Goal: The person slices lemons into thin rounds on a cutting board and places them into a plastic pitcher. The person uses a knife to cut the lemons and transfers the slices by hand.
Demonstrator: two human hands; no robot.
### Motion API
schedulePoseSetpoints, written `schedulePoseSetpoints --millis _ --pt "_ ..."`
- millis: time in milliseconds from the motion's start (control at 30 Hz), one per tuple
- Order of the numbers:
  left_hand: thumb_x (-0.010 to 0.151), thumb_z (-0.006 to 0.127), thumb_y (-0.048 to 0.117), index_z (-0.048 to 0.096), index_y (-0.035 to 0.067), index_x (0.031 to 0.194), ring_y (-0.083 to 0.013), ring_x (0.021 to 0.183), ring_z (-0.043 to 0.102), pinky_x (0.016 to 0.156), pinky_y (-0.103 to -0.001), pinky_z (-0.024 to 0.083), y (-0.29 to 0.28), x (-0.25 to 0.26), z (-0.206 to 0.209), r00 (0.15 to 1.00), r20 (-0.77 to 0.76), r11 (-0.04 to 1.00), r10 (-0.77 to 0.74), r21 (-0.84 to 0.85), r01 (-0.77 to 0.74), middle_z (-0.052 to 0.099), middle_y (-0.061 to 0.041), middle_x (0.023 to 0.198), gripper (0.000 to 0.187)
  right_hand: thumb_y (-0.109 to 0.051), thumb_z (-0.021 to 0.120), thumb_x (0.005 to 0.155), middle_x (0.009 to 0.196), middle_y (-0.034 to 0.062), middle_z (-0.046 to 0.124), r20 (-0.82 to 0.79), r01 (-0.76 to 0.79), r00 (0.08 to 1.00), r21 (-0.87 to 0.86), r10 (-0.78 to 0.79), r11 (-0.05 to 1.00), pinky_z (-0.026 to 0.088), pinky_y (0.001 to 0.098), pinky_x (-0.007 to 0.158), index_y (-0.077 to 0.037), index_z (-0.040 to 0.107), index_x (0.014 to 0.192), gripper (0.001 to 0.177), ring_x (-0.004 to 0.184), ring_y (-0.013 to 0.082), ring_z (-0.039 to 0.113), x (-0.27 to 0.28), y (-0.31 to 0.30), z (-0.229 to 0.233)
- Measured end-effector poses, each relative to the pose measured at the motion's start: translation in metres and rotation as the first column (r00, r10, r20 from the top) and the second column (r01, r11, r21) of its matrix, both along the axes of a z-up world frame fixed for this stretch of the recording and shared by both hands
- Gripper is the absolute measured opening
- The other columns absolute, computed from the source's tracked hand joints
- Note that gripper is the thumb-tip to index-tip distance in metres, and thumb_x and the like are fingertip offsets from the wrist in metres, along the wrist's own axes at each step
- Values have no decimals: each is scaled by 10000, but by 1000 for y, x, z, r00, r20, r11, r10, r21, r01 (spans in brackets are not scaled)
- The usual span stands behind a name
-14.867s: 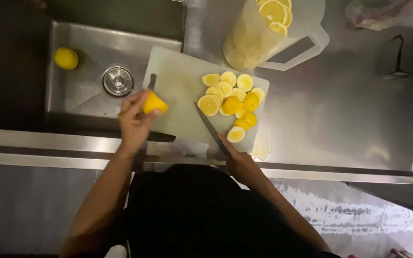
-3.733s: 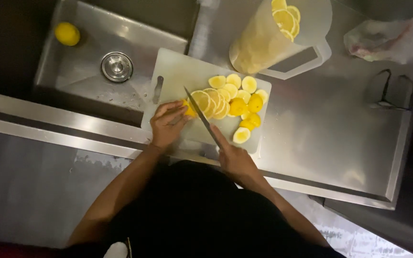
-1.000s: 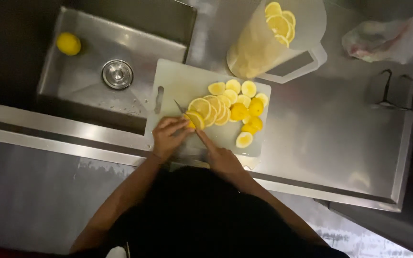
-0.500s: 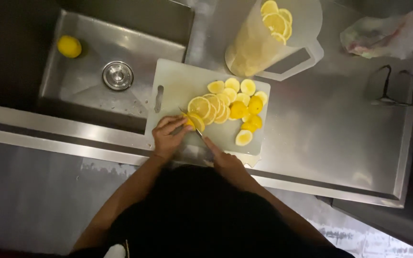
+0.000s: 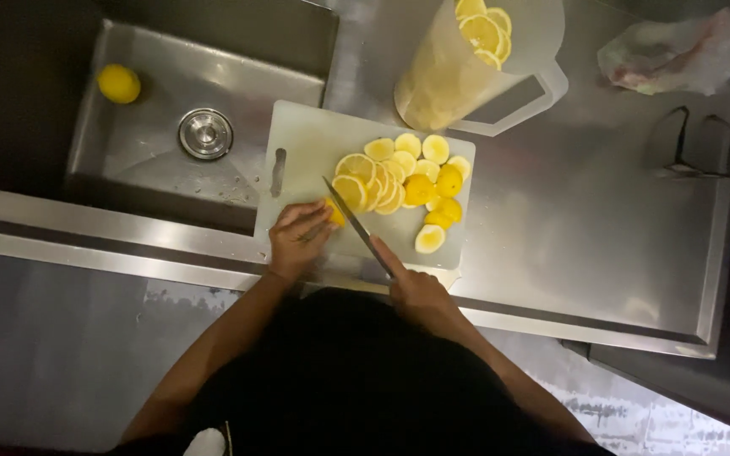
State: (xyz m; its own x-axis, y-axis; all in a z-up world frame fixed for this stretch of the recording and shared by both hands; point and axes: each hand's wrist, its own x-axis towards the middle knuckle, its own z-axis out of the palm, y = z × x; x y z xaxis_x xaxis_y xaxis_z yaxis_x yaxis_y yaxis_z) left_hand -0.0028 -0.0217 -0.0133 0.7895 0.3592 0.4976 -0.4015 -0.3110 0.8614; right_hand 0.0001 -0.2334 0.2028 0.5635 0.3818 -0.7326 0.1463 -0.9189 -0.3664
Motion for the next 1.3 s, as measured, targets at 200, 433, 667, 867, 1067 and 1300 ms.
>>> schedulePoseSetpoints --millis 200,433,667,867,1067,1300 --pt "802 918 39 828 63 1059 -350 985 759 879 -427 628 -1 0 8 1000 -11 998 -23 -60 22 749 -193 1078 273 -216 373 1012 1008 223 708 22 -41 999 -157 45 987 513 539 1011 -464 -42 1612 771 1041 469 685 -20 -7 -2" --pt "825 895 19 831 67 1075 -338 988 757 857 -409 639 2 0 4 999 33 998 -39 -49 41 735 -189 1098 263 -173 457 988 876 212 728 168 -95 980 -79 107 992 574 543 877 -422 -8 1624 826 906 442 726 -32 -29 -38" --pt "812 897 5 828 79 1091 -353 991 751 855 -420 636 0 -2 11 999 -2 997 -39 -60 39 730 -186 1058 296 -185 464 991 879 173 737 208 -163 959 -155 194 974 586 502 861 -425 -12 1622 826 897 390 741 -34 -27 -44" --pt "782 947 70 842 97 1066 -328 966 747 853 -414 624 0 -7 -4 999 -40 997 -16 -71 13 751 -155 989 304 -162 437 977 857 190 721 211 -194 951 -156 224 969 584 517 839 -405 -25 1626 834 863 400 742 -13 5 -27" --pt "771 948 81 847 85 1021 -339 925 753 850 -406 611 1 -8 -5 997 -75 995 -12 -98 4 772 -154 922 270 -159 407 980 979 272 721 58 -7 998 135 -1 991 530 606 893 -358 -4 1631 795 950 530 695 8 34 -35" --pt "777 954 101 853 94 1010 -360 871 758 786 -426 611 0 -6 -4 996 -80 993 -33 -112 24 754 -182 856 254 -152 427 1013 988 254 708 55 -131 989 -138 140 982 529 558 957 -391 -34 1622 800 1022 453 705 -11 7 -27"
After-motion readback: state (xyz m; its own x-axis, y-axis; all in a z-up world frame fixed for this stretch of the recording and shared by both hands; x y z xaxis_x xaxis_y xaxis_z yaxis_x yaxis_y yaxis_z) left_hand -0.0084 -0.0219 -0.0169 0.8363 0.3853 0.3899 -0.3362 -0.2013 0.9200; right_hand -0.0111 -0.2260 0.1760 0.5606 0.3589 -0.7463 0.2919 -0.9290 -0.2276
